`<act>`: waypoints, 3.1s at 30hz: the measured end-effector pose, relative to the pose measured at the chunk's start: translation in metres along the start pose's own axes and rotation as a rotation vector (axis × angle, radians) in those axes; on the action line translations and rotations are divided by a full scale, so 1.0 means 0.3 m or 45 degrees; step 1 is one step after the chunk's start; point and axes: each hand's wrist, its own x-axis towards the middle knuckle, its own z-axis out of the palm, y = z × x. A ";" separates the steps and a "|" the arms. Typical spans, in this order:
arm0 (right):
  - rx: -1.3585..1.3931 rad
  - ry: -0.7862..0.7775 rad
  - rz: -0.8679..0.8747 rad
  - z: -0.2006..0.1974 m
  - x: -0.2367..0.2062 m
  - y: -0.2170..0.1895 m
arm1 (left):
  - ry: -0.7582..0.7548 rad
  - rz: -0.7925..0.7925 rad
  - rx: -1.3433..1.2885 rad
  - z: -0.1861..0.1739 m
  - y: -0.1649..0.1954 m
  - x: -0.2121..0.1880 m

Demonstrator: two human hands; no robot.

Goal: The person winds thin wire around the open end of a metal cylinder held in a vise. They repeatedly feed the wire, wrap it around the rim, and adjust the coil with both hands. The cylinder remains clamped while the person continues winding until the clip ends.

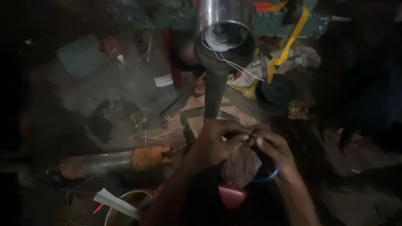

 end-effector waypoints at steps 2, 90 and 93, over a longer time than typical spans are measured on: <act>0.000 -0.043 -0.028 -0.007 -0.002 0.002 | 0.048 0.095 0.187 -0.001 0.007 -0.001; -2.057 0.039 -0.882 0.258 0.186 -0.794 | 1.124 0.448 0.422 -0.127 0.159 0.252; -2.238 0.031 -1.255 0.259 0.219 -0.781 | 1.122 0.475 0.547 -0.131 0.147 0.246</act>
